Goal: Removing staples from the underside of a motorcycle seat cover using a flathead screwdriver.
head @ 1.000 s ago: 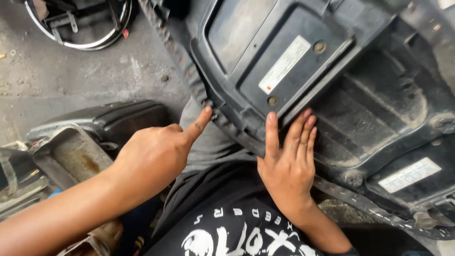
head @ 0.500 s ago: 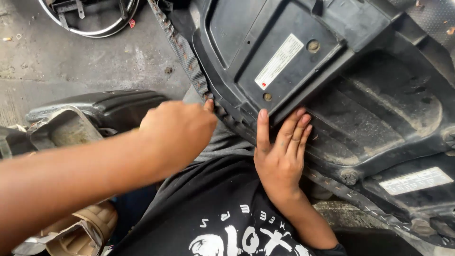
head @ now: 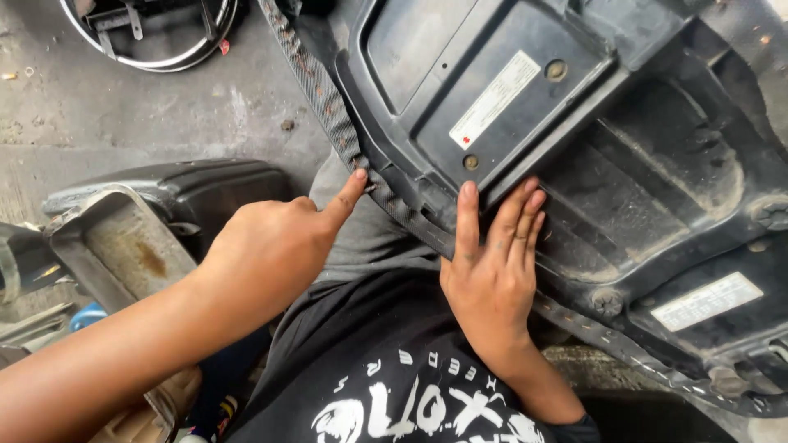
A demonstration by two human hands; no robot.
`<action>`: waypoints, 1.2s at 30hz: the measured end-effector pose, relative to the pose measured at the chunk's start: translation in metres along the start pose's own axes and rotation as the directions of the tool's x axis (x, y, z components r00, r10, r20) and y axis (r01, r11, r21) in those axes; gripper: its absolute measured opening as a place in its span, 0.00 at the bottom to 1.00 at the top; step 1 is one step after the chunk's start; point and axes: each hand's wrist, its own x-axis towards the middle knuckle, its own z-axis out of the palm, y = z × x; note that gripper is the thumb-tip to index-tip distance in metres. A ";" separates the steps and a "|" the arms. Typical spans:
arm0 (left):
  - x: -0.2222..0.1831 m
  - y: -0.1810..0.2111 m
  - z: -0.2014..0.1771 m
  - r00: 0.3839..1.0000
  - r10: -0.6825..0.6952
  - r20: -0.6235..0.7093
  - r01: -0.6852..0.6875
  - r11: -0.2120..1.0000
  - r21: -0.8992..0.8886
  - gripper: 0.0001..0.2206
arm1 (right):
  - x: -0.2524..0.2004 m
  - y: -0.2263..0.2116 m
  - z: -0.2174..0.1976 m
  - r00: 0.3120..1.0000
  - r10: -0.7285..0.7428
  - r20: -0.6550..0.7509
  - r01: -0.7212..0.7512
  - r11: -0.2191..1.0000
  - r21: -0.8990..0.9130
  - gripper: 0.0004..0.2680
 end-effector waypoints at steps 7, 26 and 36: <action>-0.006 0.016 0.038 0.968 -0.198 -0.154 0.187 0.979 -0.085 0.41 | 0.005 0.001 -0.003 1.000 0.019 0.004 -0.019 0.999 0.031 0.21; 0.021 0.026 -0.056 0.983 -0.031 0.180 -0.010 0.975 0.221 0.35 | 0.009 -0.008 -0.008 0.999 0.042 -0.003 -0.042 0.998 -0.041 0.18; 0.014 0.026 -0.062 0.932 -0.065 0.355 0.032 0.995 0.097 0.39 | 0.008 -0.005 -0.011 0.999 0.028 -0.015 -0.028 1.000 0.011 0.20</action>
